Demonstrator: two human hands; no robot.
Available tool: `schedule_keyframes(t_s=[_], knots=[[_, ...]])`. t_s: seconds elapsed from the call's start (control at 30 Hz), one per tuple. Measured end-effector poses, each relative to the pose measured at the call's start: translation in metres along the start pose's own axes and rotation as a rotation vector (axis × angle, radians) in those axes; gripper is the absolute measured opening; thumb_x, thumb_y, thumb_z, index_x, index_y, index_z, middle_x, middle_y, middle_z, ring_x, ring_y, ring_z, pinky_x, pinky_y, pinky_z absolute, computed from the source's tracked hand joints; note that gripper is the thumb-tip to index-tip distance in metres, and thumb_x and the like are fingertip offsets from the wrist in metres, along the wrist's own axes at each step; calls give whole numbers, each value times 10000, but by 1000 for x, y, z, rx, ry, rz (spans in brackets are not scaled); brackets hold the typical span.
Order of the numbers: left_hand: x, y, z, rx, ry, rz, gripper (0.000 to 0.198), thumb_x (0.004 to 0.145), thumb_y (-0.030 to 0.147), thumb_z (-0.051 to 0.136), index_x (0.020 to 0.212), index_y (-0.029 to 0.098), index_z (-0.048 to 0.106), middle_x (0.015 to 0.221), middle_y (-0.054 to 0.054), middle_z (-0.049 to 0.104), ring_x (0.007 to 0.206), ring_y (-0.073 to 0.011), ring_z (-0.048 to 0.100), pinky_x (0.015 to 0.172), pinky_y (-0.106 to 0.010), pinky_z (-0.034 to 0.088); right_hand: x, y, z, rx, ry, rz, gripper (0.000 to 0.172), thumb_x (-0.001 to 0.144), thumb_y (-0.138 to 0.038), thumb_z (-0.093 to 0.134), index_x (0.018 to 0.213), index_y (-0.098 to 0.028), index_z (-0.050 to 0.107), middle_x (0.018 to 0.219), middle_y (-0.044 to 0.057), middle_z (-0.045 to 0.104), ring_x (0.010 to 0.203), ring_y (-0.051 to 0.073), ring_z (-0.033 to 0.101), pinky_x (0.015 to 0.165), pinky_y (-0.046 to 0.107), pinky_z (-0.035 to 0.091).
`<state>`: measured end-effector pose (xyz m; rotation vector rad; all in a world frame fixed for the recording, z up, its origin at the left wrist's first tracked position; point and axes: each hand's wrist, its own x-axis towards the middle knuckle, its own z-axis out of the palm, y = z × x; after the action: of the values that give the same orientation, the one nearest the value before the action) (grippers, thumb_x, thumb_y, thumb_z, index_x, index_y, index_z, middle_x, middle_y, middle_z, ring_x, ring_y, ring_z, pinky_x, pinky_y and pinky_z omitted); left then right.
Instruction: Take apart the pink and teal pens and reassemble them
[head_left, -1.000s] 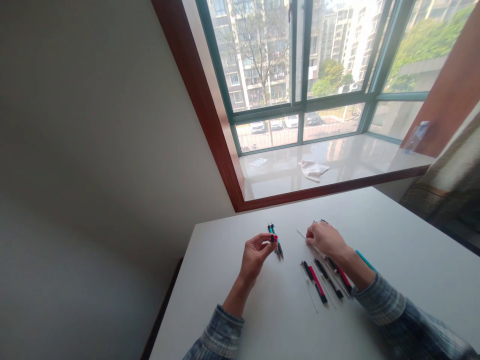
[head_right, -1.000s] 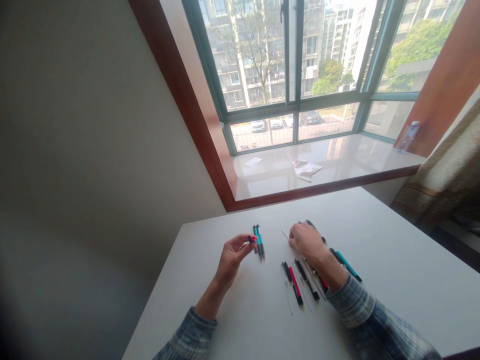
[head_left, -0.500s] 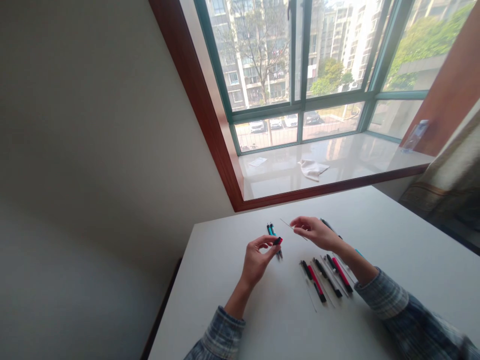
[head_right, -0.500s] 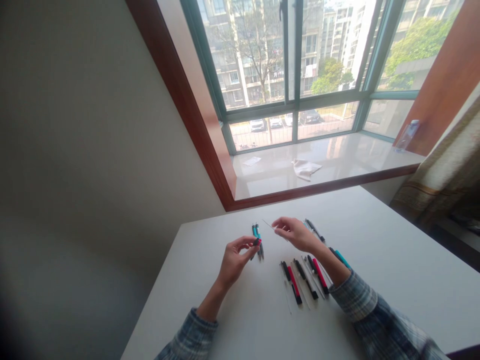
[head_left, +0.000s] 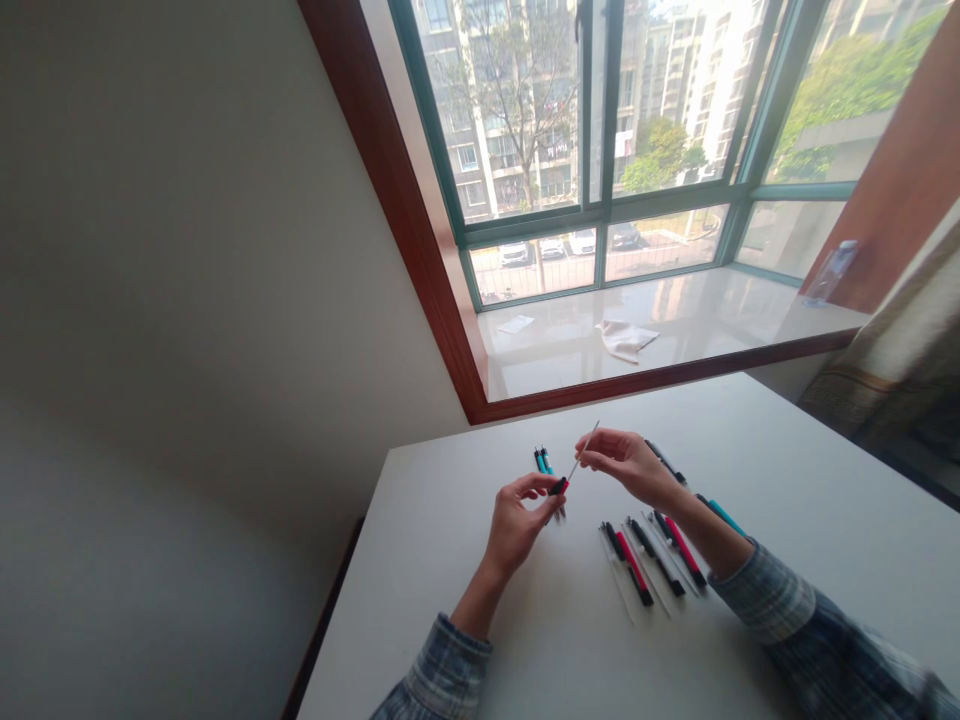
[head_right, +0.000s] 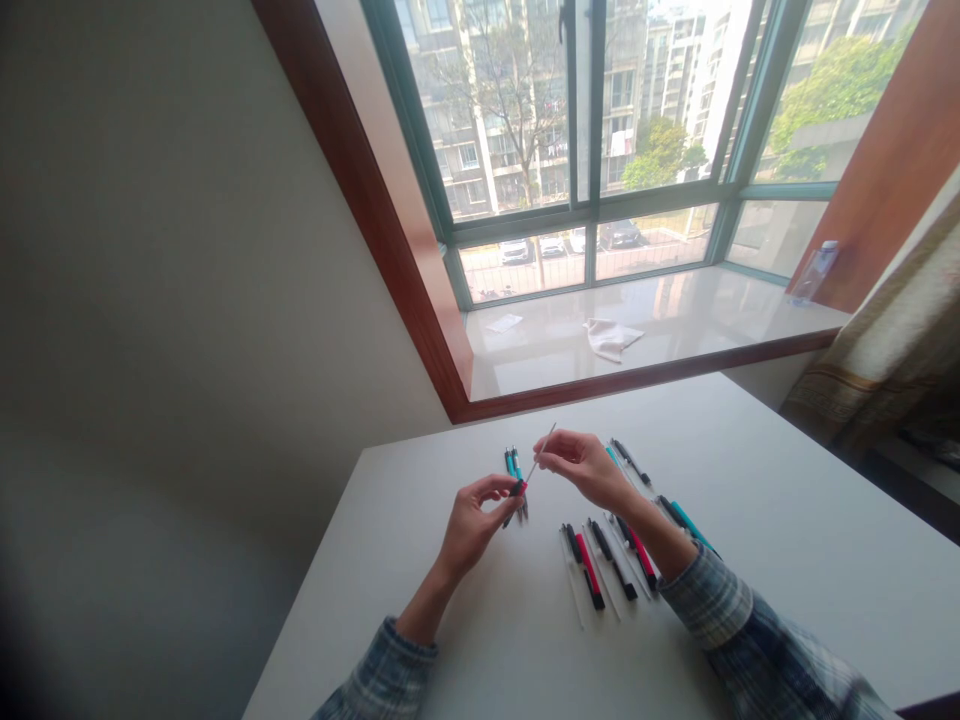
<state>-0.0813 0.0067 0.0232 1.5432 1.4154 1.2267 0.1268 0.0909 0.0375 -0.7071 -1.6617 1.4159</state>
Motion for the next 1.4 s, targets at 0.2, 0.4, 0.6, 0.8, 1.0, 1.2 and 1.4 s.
schedule_keyframes(t_s=[0.2, 0.4, 0.6, 0.8, 1.0, 1.2, 1.4], knots=[[0, 0, 1, -97, -31, -31, 224, 797, 369, 813, 928, 187, 812, 941, -94, 783, 855, -238, 675, 841, -373, 504, -1, 1, 1, -86, -158, 0, 359, 839, -511, 744, 976, -180, 768, 1045, 87, 769, 951, 227, 722, 857, 361, 579], [2, 2, -5, -490, 29, -82, 292, 749, 390, 865, 897, 157, 769, 928, -88, 740, 852, -211, 663, 842, -353, 529, 0, 6, -27, -705, 183, 6, 227, 924, -401, 629, 980, -252, 791, 973, 43, 795, 869, 218, 720, 839, 337, 534], [1, 5, -8, -574, 53, -58, 273, 753, 380, 864, 883, 166, 754, 936, -80, 722, 880, -210, 656, 872, -364, 534, -3, 12, -46, -1077, 152, 259, 158, 896, -360, 666, 881, -263, 790, 900, 33, 793, 833, 214, 720, 727, 292, 487], [1, 6, -5, -424, 73, -96, 299, 760, 384, 853, 941, 157, 782, 932, -90, 751, 879, -225, 668, 802, -339, 540, -6, 17, -44, -1141, 41, 428, 109, 841, -304, 707, 816, -244, 795, 866, 63, 783, 794, 222, 713, 652, 289, 452], [3, 3, -5, -371, 68, -99, 297, 781, 380, 837, 968, 156, 786, 939, -92, 756, 848, -209, 666, 767, -319, 541, -6, 18, -38, -1158, 9, 373, 142, 837, -258, 650, 839, -225, 789, 896, 72, 784, 854, 233, 707, 675, 292, 449], [3, -4, -3, -190, 63, -67, 313, 776, 420, 826, 961, 168, 814, 901, -100, 769, 791, -216, 667, 719, -327, 530, -3, 12, -34, -905, 36, 192, 171, 864, -301, 610, 835, -214, 755, 884, 43, 775, 824, 197, 694, 736, 282, 479], [1, -4, -3, -15, 60, -11, 225, 822, 385, 782, 966, 217, 825, 958, -79, 792, 846, -228, 673, 794, -347, 503, 2, 12, -31, -606, 65, 81, 301, 897, -405, 599, 1089, -225, 747, 898, 33, 753, 794, 186, 666, 758, 311, 522]])
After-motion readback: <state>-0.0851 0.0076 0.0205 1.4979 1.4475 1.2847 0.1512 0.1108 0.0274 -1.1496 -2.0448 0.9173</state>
